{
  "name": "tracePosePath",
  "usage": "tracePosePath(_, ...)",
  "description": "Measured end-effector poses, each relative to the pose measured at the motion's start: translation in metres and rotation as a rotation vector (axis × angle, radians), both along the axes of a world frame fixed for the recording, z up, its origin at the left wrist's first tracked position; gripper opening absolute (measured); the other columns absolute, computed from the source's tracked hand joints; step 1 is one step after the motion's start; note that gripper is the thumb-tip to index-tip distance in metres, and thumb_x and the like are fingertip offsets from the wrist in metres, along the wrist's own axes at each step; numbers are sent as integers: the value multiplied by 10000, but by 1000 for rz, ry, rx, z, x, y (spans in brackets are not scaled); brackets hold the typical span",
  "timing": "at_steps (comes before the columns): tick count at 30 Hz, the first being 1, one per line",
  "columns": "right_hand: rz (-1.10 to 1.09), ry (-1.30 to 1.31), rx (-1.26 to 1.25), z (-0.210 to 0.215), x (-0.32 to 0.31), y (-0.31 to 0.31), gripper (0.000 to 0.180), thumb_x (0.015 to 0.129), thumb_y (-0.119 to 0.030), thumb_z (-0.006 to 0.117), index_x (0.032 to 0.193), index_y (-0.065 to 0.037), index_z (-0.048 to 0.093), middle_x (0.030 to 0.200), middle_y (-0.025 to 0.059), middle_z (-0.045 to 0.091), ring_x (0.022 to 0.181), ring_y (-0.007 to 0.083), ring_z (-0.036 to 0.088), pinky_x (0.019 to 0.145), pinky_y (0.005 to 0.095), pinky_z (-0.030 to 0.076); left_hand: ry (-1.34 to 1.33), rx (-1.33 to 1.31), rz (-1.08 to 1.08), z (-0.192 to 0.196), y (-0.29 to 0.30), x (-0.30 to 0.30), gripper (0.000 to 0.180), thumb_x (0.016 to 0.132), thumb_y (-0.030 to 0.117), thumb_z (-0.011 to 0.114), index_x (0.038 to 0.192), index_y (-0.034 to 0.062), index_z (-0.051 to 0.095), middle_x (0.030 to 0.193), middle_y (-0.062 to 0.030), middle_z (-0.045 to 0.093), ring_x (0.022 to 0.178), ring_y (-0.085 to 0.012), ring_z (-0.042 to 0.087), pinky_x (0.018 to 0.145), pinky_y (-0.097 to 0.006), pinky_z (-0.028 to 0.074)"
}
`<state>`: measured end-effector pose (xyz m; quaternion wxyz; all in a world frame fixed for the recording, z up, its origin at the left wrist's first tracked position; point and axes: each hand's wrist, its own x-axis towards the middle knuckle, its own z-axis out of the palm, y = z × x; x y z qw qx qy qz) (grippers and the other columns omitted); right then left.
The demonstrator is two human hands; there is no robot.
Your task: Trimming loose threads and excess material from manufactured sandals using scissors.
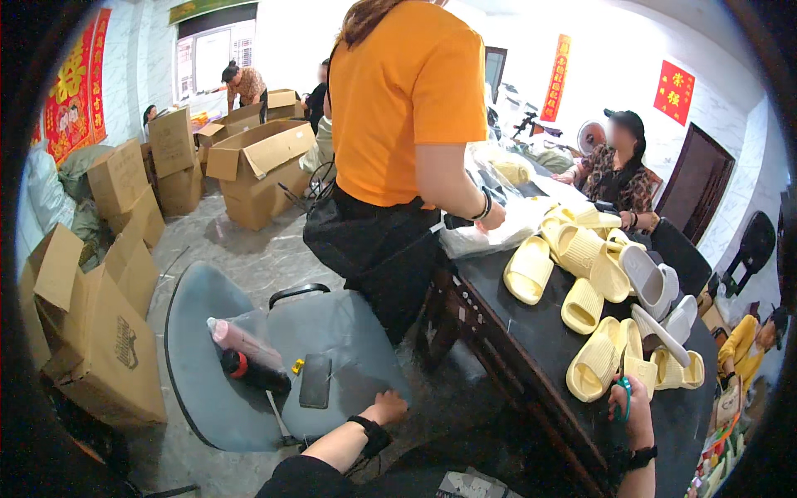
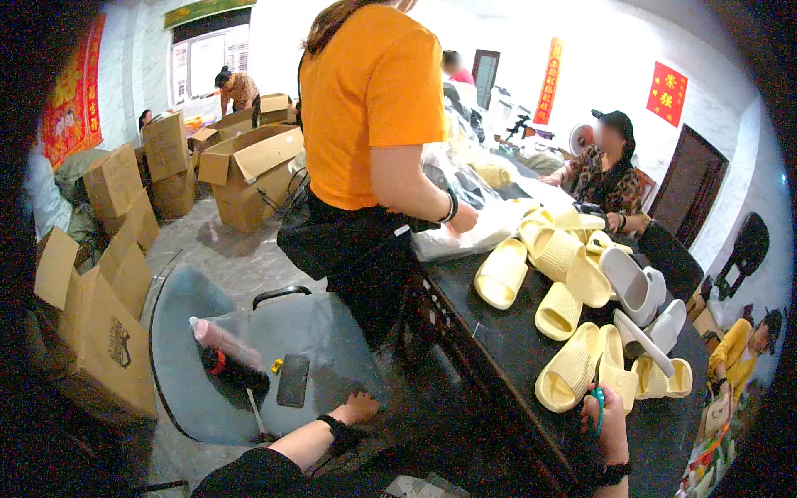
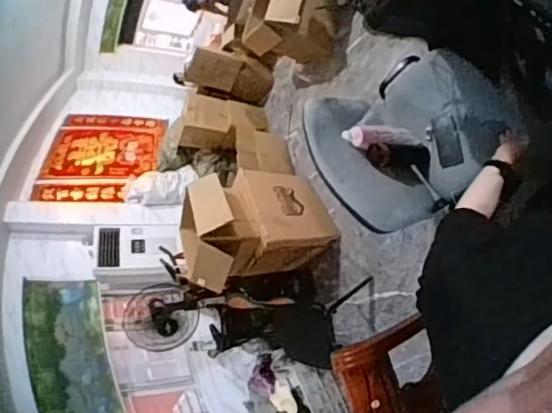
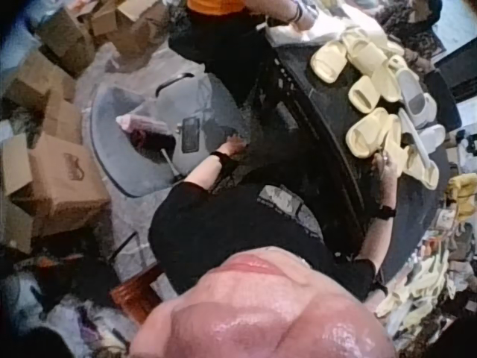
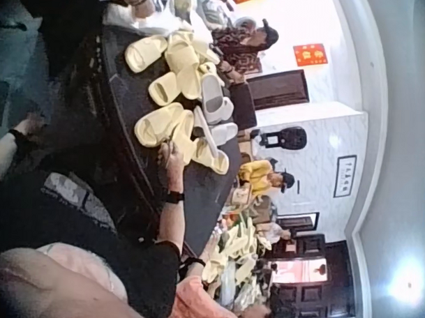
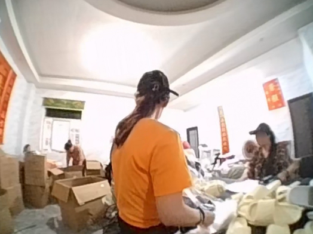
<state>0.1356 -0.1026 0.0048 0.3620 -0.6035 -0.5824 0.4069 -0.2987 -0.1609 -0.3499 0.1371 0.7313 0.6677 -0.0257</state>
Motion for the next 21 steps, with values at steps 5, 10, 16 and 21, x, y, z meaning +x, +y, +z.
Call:
tracePosePath(5, 126, -144, 137, -4, 7, 4, 205, 865, -198, 534, 943, -10, 556, 631, -5, 507, 511, 85, 480, 435, 236, 393, 30, -44, -71, 21, 3, 2, 359, 847, 340, 541, 970, 22, 654, 1076, -211, 601, 1017, -374, 562, 833, -524, 463)
tracePosePath(10, 132, -112, 131, -16, 37, 9, 370, 889, -275, 563, 1139, -5, 527, 692, -2, 513, 532, 82, 488, 434, 230, 404, 44, -64, 33, 45, 5, 6, 320, 783, 242, 568, 1025, 43, 636, 1135, -212, 561, 1100, -371, 511, 859, -561, 426)
tracePosePath(16, 13, -122, 8, -12, 30, 0, 356, 890, -240, 578, 1169, -21, 547, 702, -3, 529, 574, 74, 505, 491, 216, 429, 99, 118, 3, 15, 4, 16, 341, 790, 253, 593, 1070, 60, 613, 1124, -203, 549, 1085, -359, 512, 859, -548, 410)
tracePosePath(21, 16, -113, -22, -12, 31, -3, 329, 883, -200, 583, 1155, -18, 546, 702, 0, 531, 580, 75, 509, 503, 214, 433, -280, -144, 79, -10, 42, 25, 492, 863, 309, 572, 1129, -103, 529, 1008, -256, 622, 952, -393, 609, 818, -469, 490)
